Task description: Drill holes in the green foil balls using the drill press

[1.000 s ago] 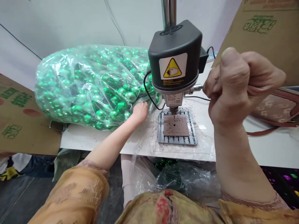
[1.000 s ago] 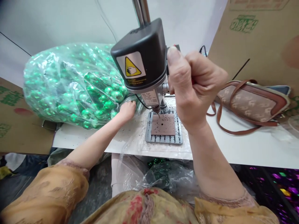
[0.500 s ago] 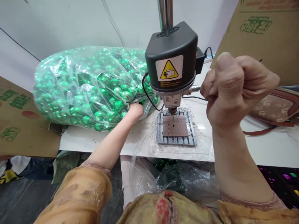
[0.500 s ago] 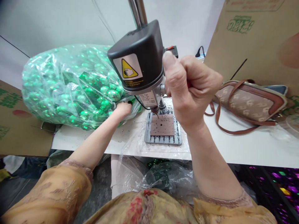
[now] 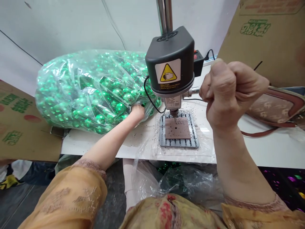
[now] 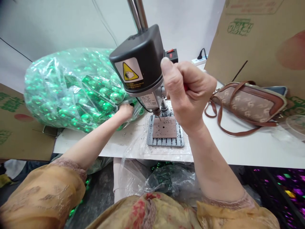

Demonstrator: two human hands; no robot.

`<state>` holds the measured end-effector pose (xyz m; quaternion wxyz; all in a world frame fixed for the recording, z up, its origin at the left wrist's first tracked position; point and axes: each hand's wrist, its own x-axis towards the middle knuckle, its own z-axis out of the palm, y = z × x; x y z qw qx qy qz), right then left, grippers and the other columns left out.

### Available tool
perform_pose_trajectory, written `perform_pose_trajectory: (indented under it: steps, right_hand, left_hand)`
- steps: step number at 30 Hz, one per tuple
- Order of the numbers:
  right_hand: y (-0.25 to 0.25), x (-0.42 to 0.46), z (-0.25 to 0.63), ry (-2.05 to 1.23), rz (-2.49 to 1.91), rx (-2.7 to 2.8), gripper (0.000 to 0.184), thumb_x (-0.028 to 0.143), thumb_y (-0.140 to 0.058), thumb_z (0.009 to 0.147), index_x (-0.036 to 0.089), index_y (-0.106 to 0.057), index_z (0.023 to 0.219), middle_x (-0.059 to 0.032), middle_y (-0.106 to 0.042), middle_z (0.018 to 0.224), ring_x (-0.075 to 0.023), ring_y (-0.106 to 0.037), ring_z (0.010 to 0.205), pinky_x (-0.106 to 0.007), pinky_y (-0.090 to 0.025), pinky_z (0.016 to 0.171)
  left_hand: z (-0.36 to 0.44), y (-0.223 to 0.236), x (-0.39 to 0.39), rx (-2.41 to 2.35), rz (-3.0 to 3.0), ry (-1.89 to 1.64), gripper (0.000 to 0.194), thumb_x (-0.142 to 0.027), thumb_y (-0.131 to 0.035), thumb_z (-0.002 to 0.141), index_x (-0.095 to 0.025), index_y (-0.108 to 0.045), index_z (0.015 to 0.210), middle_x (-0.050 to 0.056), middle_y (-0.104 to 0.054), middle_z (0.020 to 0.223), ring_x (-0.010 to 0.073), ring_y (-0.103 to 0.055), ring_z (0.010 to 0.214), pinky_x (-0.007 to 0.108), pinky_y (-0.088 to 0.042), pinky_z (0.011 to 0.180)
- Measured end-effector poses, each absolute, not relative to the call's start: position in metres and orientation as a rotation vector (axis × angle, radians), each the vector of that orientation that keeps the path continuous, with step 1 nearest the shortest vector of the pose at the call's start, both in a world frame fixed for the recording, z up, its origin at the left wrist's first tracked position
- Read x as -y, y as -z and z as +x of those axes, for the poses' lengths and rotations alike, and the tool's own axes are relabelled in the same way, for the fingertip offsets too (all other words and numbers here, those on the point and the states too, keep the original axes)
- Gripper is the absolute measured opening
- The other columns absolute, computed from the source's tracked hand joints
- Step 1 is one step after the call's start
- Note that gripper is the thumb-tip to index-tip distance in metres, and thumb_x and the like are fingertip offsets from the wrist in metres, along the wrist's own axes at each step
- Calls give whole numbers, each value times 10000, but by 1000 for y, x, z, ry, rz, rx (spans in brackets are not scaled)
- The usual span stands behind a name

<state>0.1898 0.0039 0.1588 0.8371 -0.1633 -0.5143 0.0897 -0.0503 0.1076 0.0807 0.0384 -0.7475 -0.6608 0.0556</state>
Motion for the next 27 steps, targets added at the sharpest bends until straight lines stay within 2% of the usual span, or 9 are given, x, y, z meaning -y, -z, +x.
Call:
perform_pose_trajectory:
  steps: [3,5,9,11,14,18,21,24,27]
  right_hand:
    - [-158,-6,190,-176,-340,1081,454,260,-643,879,174,-373,525,61,-355,443,-36,-353,394,-258,-213,419]
    - [-157,-9,190,-171,-338,1079,472,300,-662,868,182,-367,519,59,-347,431,-46,-340,383,-271,-211,402]
    - [-159,-9,189,-154,-320,1066,471,267,-650,871,181,-350,519,61,-307,422,-42,-321,379,-260,-202,389]
    - [-161,-7,187,-148,-304,1064,453,196,-625,871,176,-342,518,63,-303,426,-36,-326,382,-253,-206,394]
    - [-162,-6,185,-157,-294,1056,438,150,-593,874,176,-334,522,65,-290,435,-33,-331,385,-260,-194,408]
    - [-160,-7,187,-154,-290,1049,442,178,-622,869,181,-350,521,63,-291,440,-37,-304,384,-279,-187,415]
    - [-158,-6,189,-157,-316,1060,458,238,-643,879,181,-378,509,58,-310,444,-40,-313,398,-280,-209,430]
    - [-157,-4,190,-164,-362,1081,481,274,-626,899,184,-370,502,56,-325,456,-40,-331,414,-274,-235,445]
    - [-158,-4,189,-152,-352,1082,475,265,-619,901,194,-372,502,60,-315,449,-45,-325,402,-278,-238,435]
  left_hand:
    - [-51,-87,-101,2017,-2254,-280,211,-109,-616,812,-125,-743,979,176,-743,967,351,-671,1083,415,-499,950]
    - [-53,-89,-93,1965,-2269,-257,307,-73,-574,820,-133,-710,1090,172,-719,1051,340,-659,1087,395,-493,938]
    - [-54,-84,-78,1784,-2431,40,462,-59,-539,823,-161,-601,1269,158,-659,1151,322,-629,1109,387,-481,958]
    - [-53,-80,-75,1748,-2534,262,436,-86,-555,827,-165,-593,1254,143,-656,1130,309,-621,1106,392,-479,976]
    - [-50,-73,-74,1878,-2619,773,375,-202,-582,867,-185,-584,1241,89,-675,1064,241,-636,992,365,-514,928]
    - [-49,-63,-66,2186,-2548,1645,395,-369,-612,880,-212,-573,1240,42,-672,980,168,-637,848,299,-564,765]
    - [-48,-58,-50,2231,-2465,2171,425,-426,-642,864,-236,-577,1238,36,-672,980,156,-647,847,284,-572,739]
    - [-42,-54,-31,2196,-2462,2524,446,-449,-679,842,-246,-597,1231,40,-682,1035,146,-651,838,267,-554,717]
    - [-32,-45,-18,2233,-2532,2552,488,-490,-708,836,-246,-602,1246,39,-682,1034,134,-638,821,243,-512,684]
